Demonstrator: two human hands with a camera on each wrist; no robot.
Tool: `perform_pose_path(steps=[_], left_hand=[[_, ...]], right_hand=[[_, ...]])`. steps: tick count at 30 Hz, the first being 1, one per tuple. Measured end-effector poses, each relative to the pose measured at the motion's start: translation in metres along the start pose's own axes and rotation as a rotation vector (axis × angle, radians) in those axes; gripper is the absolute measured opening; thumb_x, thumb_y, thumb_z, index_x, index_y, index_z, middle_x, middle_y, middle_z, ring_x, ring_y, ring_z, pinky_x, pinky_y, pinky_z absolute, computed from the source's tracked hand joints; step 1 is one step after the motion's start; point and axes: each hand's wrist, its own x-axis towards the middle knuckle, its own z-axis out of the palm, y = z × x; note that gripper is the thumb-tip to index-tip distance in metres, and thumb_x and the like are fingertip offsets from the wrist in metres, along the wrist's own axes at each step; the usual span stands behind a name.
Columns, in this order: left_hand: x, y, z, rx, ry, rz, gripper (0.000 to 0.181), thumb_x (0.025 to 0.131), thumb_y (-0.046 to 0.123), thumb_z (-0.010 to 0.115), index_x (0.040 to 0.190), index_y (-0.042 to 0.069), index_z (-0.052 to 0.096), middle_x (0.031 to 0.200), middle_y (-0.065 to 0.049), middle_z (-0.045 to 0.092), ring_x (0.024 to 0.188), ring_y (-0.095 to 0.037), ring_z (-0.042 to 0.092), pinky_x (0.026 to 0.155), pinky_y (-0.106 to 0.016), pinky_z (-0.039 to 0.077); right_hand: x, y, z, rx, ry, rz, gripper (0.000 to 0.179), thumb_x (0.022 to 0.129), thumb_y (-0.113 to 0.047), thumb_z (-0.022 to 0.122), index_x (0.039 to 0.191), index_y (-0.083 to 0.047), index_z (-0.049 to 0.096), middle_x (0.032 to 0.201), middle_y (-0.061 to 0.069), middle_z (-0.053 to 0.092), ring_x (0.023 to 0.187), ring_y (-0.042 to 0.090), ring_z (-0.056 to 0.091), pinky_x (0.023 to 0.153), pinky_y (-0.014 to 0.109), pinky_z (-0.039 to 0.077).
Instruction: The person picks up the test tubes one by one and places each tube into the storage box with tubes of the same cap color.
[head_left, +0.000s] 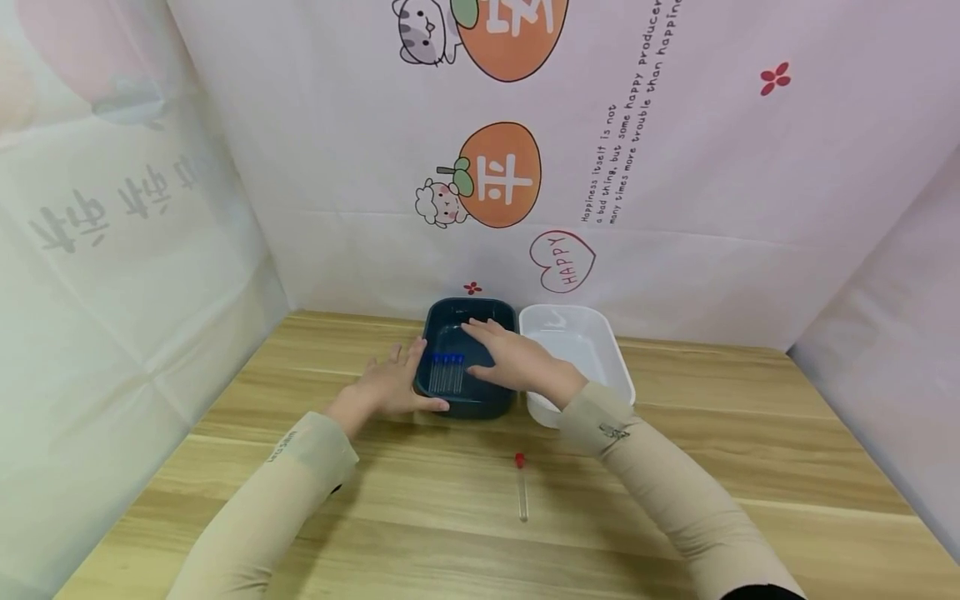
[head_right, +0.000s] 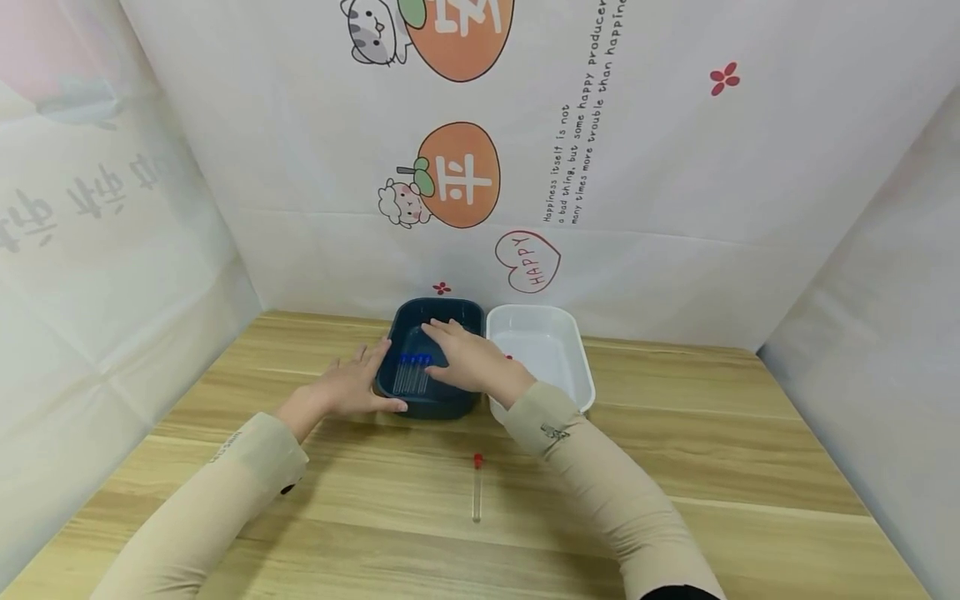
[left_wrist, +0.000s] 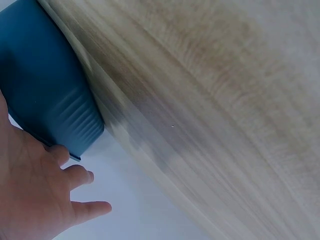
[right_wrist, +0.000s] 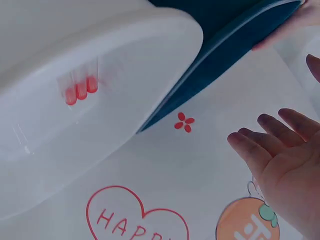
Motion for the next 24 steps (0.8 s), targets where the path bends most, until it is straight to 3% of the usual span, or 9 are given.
perform_pose_path(steps=[17,24], left_hand=[[0.002,0.001,0.001,-0.029,-0.016,-0.002,0.128,0.081,0.083,0.061,0.166,0.009,0.0,0.171,-0.013,0.002,0.155,-0.041,0.003,0.116,-0.072,0.005],[0.001,0.0,0.0,-0.044,-0.014,-0.006,0.126,0.083,0.08,0.062,0.166,0.009,-0.001,0.171,-0.014,0.002,0.155,-0.04,0.002,0.116,-0.073,0.004]], right_hand=[[-0.064,0.004,-0.013,0.013,0.057,-0.034,0.075,0.099,-0.034,0.071,0.161,-0.013,0.035,0.166,0.014,0.029,0.151,0.032,0.031,0.106,0.052,0.046],[-0.083,0.004,-0.012,0.042,0.093,-0.072,0.074,0.098,-0.03,0.073,0.16,-0.012,0.037,0.165,0.015,0.031,0.149,0.033,0.034,0.108,0.053,0.044]])
